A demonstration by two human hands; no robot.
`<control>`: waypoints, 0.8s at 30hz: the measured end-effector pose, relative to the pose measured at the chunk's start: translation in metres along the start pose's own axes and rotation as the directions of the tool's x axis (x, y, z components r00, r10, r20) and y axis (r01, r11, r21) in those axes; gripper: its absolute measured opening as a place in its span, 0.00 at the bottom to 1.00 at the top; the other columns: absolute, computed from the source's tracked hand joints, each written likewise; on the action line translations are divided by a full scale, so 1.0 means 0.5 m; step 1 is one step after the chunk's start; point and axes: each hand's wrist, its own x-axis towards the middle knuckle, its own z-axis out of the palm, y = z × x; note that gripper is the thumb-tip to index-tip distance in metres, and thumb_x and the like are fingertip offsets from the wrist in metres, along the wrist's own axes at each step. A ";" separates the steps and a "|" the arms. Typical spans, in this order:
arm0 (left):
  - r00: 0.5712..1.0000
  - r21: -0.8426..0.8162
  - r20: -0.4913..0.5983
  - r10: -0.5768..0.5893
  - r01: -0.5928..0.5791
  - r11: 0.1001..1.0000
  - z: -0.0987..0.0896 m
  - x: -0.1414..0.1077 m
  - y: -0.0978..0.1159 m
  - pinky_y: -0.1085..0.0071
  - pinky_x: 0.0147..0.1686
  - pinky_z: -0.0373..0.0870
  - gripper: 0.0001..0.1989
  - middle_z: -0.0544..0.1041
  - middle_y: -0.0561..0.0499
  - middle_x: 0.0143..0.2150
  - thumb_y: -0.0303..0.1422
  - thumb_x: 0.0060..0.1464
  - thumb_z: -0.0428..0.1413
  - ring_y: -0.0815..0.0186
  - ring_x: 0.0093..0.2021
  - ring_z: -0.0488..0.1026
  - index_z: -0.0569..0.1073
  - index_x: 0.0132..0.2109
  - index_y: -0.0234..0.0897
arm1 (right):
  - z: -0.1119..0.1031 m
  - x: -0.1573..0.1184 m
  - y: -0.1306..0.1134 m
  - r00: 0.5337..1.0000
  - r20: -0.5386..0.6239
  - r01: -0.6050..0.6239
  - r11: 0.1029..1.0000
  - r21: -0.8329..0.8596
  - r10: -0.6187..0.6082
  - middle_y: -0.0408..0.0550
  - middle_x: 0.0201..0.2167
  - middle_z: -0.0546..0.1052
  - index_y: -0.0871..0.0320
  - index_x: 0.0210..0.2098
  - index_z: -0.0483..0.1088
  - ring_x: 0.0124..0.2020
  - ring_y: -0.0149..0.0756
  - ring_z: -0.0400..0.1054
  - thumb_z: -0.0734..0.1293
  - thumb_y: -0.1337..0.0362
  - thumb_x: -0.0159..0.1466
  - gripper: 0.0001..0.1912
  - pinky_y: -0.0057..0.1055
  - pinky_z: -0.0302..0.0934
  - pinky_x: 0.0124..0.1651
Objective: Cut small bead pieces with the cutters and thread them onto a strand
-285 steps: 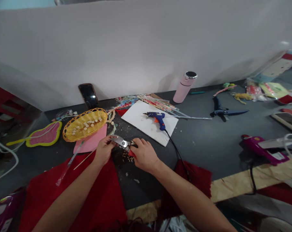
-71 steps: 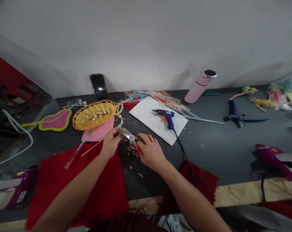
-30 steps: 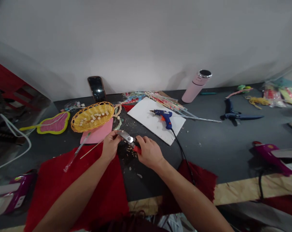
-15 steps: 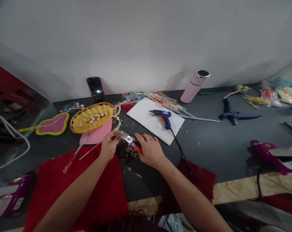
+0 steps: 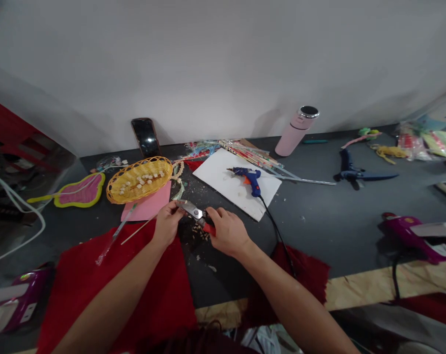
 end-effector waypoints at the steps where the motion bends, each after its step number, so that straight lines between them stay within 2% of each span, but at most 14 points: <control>1: 1.000 -0.008 -0.005 0.005 -0.005 1.000 0.001 0.000 0.000 0.73 0.34 0.62 0.06 0.74 0.53 0.27 0.30 0.48 0.55 0.67 0.30 0.69 0.75 0.34 0.35 | 0.000 0.000 0.001 1.000 -0.007 0.001 1.000 0.001 -0.001 0.51 0.43 0.70 0.57 0.55 0.58 0.42 0.40 0.65 0.63 0.63 0.57 0.26 0.31 0.54 0.45; 5: 1.000 -0.056 -0.015 -0.002 0.001 0.998 0.002 0.000 -0.001 0.74 0.33 0.62 0.05 0.75 0.54 0.28 0.30 0.47 0.56 0.68 0.29 0.68 0.74 0.33 0.35 | 0.000 0.002 0.005 0.999 -0.054 0.001 1.000 -0.031 -0.003 0.53 0.47 0.69 0.56 0.59 0.54 0.46 0.43 0.63 0.63 0.64 0.57 0.31 0.35 0.52 0.48; 11: 0.999 -0.119 0.049 -0.014 0.019 0.993 -0.002 0.001 -0.009 0.74 0.34 0.62 0.05 0.75 0.53 0.29 0.27 0.46 0.56 0.68 0.31 0.69 0.75 0.33 0.35 | -0.012 0.001 0.015 0.995 -0.079 0.054 0.998 -0.036 -0.057 0.54 0.51 0.67 0.56 0.61 0.52 0.50 0.46 0.60 0.62 0.63 0.57 0.32 0.39 0.50 0.50; 19: 0.998 -0.091 0.064 0.002 0.004 0.996 -0.003 0.001 -0.005 0.74 0.33 0.62 0.04 0.74 0.53 0.29 0.29 0.48 0.57 0.69 0.30 0.68 0.75 0.33 0.35 | -0.015 0.003 0.020 0.997 -0.025 0.073 0.996 0.040 -0.072 0.53 0.48 0.69 0.57 0.59 0.56 0.47 0.43 0.63 0.63 0.63 0.56 0.30 0.36 0.53 0.51; 24: 0.999 -0.058 0.035 0.006 -0.003 0.998 -0.003 0.000 -0.004 0.74 0.32 0.62 0.05 0.73 0.53 0.27 0.31 0.48 0.57 0.69 0.28 0.67 0.75 0.32 0.34 | -0.005 0.001 0.015 0.997 -0.011 0.073 0.995 0.074 -0.073 0.52 0.45 0.70 0.58 0.57 0.57 0.44 0.40 0.65 0.62 0.65 0.57 0.28 0.32 0.55 0.49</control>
